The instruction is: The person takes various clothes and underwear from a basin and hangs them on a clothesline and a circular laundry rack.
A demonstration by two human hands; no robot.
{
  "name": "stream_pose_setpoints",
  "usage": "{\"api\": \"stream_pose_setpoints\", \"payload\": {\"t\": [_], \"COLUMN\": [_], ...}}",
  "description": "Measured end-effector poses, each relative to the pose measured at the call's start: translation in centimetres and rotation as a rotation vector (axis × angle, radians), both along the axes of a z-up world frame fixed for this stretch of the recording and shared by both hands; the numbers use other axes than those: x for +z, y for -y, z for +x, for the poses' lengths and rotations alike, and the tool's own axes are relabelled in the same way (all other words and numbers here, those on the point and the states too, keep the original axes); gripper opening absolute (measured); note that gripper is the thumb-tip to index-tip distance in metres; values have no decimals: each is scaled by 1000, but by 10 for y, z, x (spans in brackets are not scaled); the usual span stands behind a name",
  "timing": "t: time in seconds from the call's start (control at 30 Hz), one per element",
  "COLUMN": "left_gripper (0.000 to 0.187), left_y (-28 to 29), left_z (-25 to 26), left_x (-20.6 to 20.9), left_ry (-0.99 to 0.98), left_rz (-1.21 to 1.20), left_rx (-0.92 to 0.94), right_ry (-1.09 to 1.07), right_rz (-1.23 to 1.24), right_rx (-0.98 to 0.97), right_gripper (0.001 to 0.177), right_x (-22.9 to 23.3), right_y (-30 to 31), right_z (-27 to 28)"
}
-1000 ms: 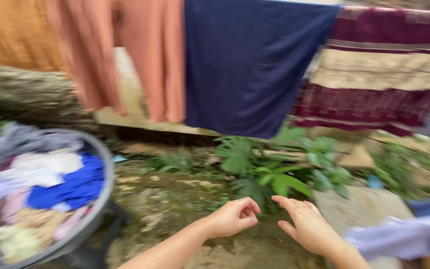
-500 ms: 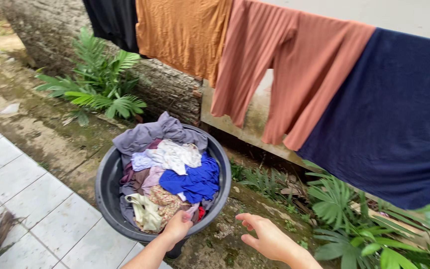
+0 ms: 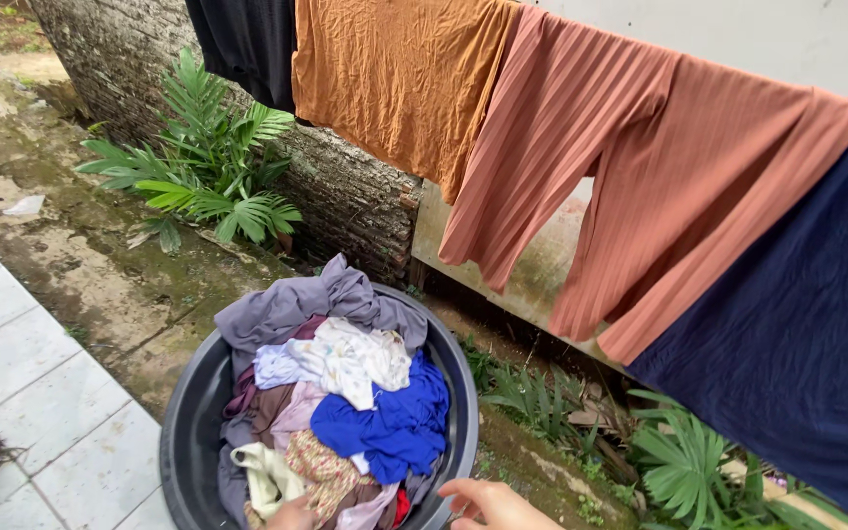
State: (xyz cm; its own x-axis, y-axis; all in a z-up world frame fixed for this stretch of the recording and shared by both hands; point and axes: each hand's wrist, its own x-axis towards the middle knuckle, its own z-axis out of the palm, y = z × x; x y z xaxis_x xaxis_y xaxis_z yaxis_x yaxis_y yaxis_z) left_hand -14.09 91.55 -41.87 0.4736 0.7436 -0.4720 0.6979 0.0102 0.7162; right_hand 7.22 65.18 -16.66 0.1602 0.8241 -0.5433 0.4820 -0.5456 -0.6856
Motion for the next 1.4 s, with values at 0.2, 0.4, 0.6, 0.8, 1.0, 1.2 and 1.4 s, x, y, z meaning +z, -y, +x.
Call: {"api": "stream_pose_setpoints", "payload": {"t": [0.2, 0.4, 0.6, 0.8, 1.0, 1.2, 1.4], "left_gripper": [31, 36, 27, 37, 38, 12, 18], "left_y": [21, 39, 19, -7, 3, -30, -41], "left_z": [51, 90, 85, 88, 143, 142, 112], "left_x": [61, 208, 233, 247, 238, 219, 278], "left_ry": [789, 964, 733, 1007, 711, 968, 1057], "left_rz": [-634, -719, -332, 32, -518, -892, -1251], "left_rx": [159, -451, -1046, -1087, -632, -201, -94], "right_ry": [-227, -862, -885, -758, -692, -389, -453], "right_rz": [-38, -165, 565, 641, 566, 697, 648], "right_rx": [-195, -972, -1067, -963, -855, -997, -1219], "right_gripper": [48, 67, 41, 35, 30, 21, 19], "right_x": [-18, 6, 45, 72, 54, 35, 48], "right_y": [-10, -53, -79, -74, -72, -37, -32], "right_z": [45, 45, 52, 40, 21, 26, 12]}}
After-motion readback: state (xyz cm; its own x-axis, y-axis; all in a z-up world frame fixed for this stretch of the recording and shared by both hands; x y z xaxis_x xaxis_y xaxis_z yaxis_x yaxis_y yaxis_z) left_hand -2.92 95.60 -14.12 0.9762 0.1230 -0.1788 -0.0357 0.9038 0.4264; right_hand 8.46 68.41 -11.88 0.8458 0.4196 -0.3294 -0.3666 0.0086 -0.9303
